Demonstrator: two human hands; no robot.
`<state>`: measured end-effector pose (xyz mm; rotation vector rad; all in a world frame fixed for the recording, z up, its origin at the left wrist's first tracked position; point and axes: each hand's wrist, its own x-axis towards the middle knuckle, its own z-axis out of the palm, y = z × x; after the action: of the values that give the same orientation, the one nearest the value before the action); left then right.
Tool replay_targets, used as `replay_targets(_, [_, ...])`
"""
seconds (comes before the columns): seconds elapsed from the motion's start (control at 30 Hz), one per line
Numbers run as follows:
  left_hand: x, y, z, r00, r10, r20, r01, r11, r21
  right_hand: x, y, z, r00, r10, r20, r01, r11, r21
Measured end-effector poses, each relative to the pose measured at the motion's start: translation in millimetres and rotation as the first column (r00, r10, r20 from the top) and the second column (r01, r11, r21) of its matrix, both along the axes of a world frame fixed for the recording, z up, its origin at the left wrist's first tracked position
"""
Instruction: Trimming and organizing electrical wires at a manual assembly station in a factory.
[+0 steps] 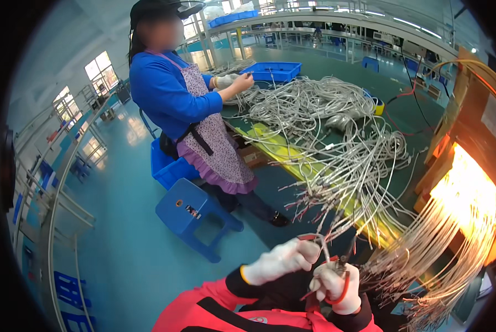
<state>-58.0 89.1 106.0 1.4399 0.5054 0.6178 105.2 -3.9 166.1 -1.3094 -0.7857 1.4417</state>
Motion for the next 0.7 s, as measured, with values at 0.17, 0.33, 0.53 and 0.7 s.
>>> replay_targets(0.17, [-2.5, -22.3, -63.0, 0.944, -0.327, 0.038, 0.328, 0.944, -0.038, 10.8, 32.9, -17.9, 0.997, 0.036, -0.064, -0.025, 0.986, 0.168])
replay_targets(0.33, [4.4, -39.6, -72.0, 0.873, -0.48, -0.087, 0.464, 0.872, -0.155, 9.3, 56.2, -10.0, 0.998, -0.065, -0.004, 0.064, 0.969, 0.238])
replay_targets(0.53, [-13.1, -13.9, -68.5, 0.882, -0.383, -0.274, 0.377, 0.923, -0.076, 47.9, 68.9, -35.4, 0.88, -0.367, 0.303, 0.147, 0.815, 0.56])
replay_targets(0.7, [-30.2, -1.6, -81.1, 0.873, -0.361, -0.329, 0.355, 0.932, -0.081, 98.2, 74.2, -49.0, 0.713, -0.472, 0.519, -0.163, 0.608, 0.777])
